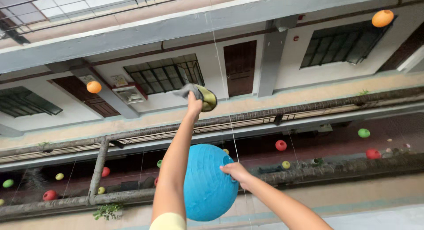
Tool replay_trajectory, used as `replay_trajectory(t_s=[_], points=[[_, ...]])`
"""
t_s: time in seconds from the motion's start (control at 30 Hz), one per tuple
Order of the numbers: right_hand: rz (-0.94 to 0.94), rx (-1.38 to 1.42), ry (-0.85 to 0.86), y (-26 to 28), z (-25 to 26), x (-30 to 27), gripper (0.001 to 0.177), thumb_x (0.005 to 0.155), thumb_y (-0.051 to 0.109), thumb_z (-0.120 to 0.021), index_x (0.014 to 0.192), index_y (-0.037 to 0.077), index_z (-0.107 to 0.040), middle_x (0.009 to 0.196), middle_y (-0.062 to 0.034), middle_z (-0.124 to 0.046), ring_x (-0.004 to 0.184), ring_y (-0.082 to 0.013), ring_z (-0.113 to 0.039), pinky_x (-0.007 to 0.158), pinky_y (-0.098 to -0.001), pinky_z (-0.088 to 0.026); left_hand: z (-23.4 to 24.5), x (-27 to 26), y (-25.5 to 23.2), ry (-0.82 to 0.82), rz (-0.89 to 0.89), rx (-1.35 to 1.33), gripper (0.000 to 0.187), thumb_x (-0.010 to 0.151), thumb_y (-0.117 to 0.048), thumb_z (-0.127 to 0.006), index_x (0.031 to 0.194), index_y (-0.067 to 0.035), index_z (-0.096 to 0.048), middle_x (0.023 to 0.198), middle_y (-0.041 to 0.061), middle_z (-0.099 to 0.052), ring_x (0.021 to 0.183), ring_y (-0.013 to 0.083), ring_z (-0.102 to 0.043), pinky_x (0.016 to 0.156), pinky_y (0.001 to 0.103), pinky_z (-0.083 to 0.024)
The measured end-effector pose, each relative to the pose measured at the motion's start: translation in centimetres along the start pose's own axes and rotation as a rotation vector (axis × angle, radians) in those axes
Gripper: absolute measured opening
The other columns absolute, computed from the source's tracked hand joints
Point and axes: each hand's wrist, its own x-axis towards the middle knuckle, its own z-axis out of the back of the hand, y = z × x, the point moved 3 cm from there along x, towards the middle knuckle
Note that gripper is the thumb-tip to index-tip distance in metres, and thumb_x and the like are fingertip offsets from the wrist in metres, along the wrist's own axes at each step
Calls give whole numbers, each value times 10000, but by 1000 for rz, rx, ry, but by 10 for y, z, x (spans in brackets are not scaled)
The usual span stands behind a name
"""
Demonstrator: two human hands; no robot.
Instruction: The person wipes down a long balcony railing and a paper lantern with a cloth.
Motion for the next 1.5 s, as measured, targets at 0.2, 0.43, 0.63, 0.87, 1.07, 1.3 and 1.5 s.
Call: replay_trajectory(t_s=[0.2, 0.43, 0.63, 0.87, 1.07, 1.3, 1.5], points=[[55, 77, 53, -60, -26, -44, 353, 991, 357, -721, 742, 121, -637, 702, 67, -561, 646, -75, -452, 602, -272, -366, -50, 12, 29, -212, -18, 326, 612, 819, 92, -495, 1421, -7, -537, 1350, 262, -589, 1258, 449, -553, 1093, 454, -436], [-16, 226, 16, -82, -47, -88, 270, 979, 350, -696, 810, 141, -714, 727, 89, -603, 663, -46, -472, 618, -246, -368, -76, -52, 65, 185, 412, -181, 446, 895, 61, -473, 1292, 28, -674, 1176, 174, -707, 1110, 296, -639, 964, 400, -505], [-41, 169, -82, -56, -36, -68, 256, 938, 351, -689, 922, 112, -780, 777, 63, -685, 721, -60, -557, 663, -255, -428, 37, -50, 52, 23, 457, -718, 420, 873, 26, -550, 1277, -74, -605, 1196, 145, -690, 1048, 271, -697, 934, 394, -564], [94, 107, -182, -19, -7, 16, 280, 966, 328, -663, 879, 76, -747, 770, 17, -657, 701, -102, -563, 641, -293, -464, 172, -54, -42, 6, 158, -517, 318, 1038, -292, -615, 1157, -17, -721, 1086, 54, -745, 992, 164, -685, 888, 314, -538], [293, 314, -127, 41, -2, 88, 282, 999, 248, -647, 799, 49, -661, 750, -19, -626, 657, -140, -552, 611, -302, -457, 180, -115, -170, -164, -388, 154, 216, 989, -151, -642, 1089, 39, -665, 995, 146, -718, 915, 281, -689, 835, 388, -537], [434, 289, -49, 156, -37, 102, 179, 1002, 225, -594, 907, 80, -637, 802, -14, -627, 699, -123, -569, 671, -309, -500, 84, -182, -178, 89, -507, 770, 269, 919, -190, -666, 1126, -31, -601, 1190, 197, -633, 1211, 412, -542, 1062, 608, -316], [492, 115, 109, 208, -29, 70, 301, 1030, 332, -598, 894, 64, -615, 865, -28, -661, 824, -121, -630, 767, -309, -550, 115, -84, -99, -465, -156, 356, 457, 1031, -302, -552, 1399, -34, -518, 1384, 225, -533, 1318, 444, -429, 1104, 622, -265]])
